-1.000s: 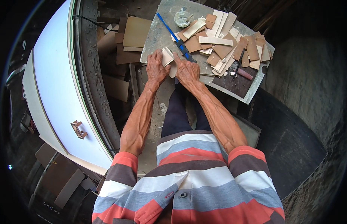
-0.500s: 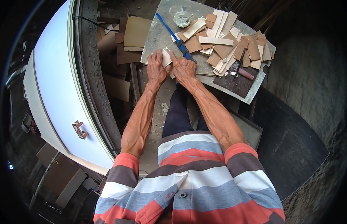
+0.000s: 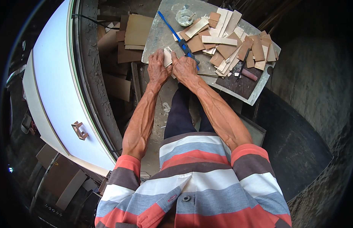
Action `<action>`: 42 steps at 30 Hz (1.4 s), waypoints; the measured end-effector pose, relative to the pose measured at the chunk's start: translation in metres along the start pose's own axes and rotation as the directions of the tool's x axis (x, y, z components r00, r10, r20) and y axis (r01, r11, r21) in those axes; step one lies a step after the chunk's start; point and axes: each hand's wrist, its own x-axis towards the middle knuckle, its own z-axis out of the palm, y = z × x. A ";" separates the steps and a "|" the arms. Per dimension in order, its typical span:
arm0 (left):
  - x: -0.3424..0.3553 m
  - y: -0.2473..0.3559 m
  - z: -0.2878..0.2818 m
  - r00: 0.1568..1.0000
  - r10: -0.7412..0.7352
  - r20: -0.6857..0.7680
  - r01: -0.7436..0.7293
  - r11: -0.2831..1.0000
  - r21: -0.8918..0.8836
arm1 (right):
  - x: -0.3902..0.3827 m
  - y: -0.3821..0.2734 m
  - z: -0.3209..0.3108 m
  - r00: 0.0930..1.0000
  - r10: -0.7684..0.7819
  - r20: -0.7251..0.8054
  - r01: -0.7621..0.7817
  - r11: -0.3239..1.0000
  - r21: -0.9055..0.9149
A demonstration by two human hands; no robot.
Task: The person uses a blue utility knife to carve and shape a small rectangular block of light-colored wood. They hold the wood in their left hand and carefully shave off thin layers from the edges and corners with the knife in their right hand. The person frequently rotates the block to work on different sides, refining its shape over the course of the video.
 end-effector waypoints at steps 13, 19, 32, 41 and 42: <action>0.000 0.002 -0.003 0.998 -0.036 0.060 0.037 0.999 -0.022 | -0.002 0.000 -0.012 1.000 -0.003 0.002 0.003 0.999 0.033; 0.005 0.007 -0.007 0.997 -0.047 0.058 0.049 0.998 -0.026 | -0.022 0.007 -0.020 0.987 0.065 -0.144 -0.052 0.994 0.096; -0.004 0.082 -0.089 0.979 -0.107 0.175 0.193 0.768 -0.611 | -0.080 -0.013 -0.061 0.834 0.460 -0.305 -0.127 0.699 0.704; -0.003 0.143 -0.082 0.853 -0.488 0.182 0.246 0.068 -0.967 | -0.109 -0.037 -0.108 0.699 0.451 -0.554 0.070 0.729 0.681; -0.004 0.143 -0.084 0.877 -0.414 0.243 0.277 0.022 -0.961 | -0.116 -0.037 -0.113 0.712 0.423 -0.561 0.078 0.746 0.661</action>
